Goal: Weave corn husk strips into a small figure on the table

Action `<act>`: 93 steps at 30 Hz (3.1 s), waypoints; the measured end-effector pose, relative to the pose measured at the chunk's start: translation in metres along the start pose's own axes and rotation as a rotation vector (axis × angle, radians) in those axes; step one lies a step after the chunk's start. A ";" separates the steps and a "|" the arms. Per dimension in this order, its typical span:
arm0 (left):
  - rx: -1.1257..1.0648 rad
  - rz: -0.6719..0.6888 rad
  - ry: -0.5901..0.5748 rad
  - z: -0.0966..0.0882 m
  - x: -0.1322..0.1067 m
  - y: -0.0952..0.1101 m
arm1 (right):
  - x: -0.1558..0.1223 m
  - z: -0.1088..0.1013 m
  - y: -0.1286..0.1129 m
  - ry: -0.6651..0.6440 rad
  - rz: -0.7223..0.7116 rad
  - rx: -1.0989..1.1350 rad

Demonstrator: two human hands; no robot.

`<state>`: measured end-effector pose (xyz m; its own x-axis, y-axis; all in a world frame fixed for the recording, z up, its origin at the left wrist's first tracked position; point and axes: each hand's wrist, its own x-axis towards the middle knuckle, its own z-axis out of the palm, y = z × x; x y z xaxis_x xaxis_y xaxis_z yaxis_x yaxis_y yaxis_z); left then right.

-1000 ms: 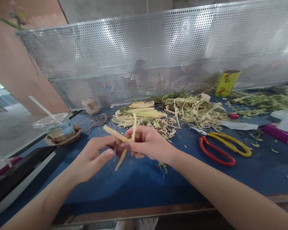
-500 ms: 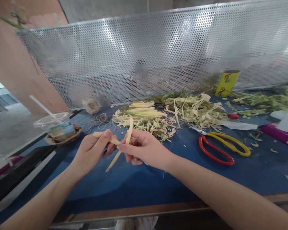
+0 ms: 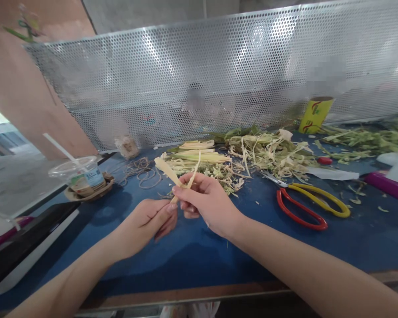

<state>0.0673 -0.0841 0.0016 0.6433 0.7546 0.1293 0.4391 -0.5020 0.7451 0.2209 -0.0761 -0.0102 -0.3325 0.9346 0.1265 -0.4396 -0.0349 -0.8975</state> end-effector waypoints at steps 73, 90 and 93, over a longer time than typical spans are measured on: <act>-0.619 -0.070 0.039 0.001 0.001 0.002 | 0.005 -0.017 -0.015 -0.026 -0.220 -0.371; -0.316 -0.331 0.117 0.003 -0.002 0.013 | 0.002 -0.014 -0.010 -0.169 -0.069 -0.444; -0.343 -0.317 0.082 0.008 -0.002 0.012 | 0.003 -0.011 -0.006 -0.151 0.002 -0.255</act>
<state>0.0760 -0.0950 0.0049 0.4532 0.8859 -0.0988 0.3647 -0.0831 0.9274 0.2317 -0.0693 -0.0090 -0.4624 0.8705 0.1686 -0.2216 0.0707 -0.9726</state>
